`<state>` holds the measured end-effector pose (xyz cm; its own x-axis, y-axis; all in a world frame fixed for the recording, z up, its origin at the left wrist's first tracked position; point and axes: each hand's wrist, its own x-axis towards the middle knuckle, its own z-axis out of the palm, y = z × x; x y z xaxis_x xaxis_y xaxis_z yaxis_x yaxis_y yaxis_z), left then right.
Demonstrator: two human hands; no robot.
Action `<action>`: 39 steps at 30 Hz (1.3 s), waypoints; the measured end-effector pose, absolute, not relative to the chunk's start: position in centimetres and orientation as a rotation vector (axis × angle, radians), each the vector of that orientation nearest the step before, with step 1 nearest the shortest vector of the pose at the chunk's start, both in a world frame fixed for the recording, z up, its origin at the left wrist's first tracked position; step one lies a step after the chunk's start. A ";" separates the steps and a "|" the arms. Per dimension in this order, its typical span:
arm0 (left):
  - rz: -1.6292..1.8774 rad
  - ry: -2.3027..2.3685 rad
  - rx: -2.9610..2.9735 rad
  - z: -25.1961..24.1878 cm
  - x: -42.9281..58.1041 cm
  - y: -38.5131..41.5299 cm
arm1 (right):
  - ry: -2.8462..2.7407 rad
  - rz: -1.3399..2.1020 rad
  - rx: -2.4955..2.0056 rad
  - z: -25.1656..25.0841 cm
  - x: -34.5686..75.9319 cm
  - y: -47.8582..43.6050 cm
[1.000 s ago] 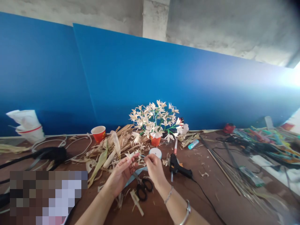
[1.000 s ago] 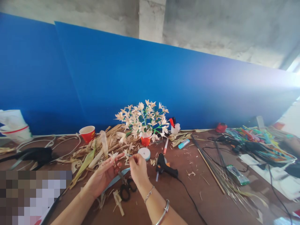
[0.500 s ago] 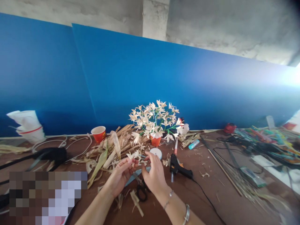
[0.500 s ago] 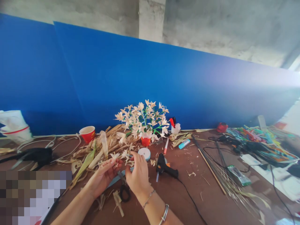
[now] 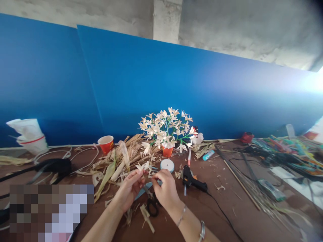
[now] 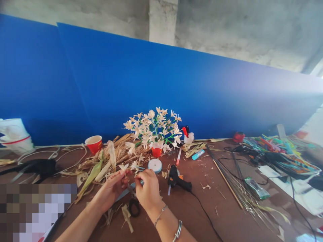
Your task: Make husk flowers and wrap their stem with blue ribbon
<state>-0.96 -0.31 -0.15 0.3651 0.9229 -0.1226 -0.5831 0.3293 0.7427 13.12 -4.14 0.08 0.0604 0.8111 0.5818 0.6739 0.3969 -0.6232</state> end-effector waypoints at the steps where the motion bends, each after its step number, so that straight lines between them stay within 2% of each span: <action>1: 1.080 0.603 0.660 -0.2 -0.9 -0.3 | -1.628 0.201 -1.329 0.0 13.1 -4.1; 13: 1.115 0.581 0.707 -0.8 -0.4 -0.2 | -1.466 0.549 -1.269 0.0 12.4 -4.4; 39: 1.094 0.623 0.764 -1.0 -0.1 -0.4 | -1.407 0.592 -1.329 0.0 12.0 -4.6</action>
<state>-0.08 -0.35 -1.00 0.3408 0.9373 -0.0728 -0.5414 0.2590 0.7999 12.01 -4.56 0.02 0.1823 0.9193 0.3489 0.3930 0.2571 -0.8828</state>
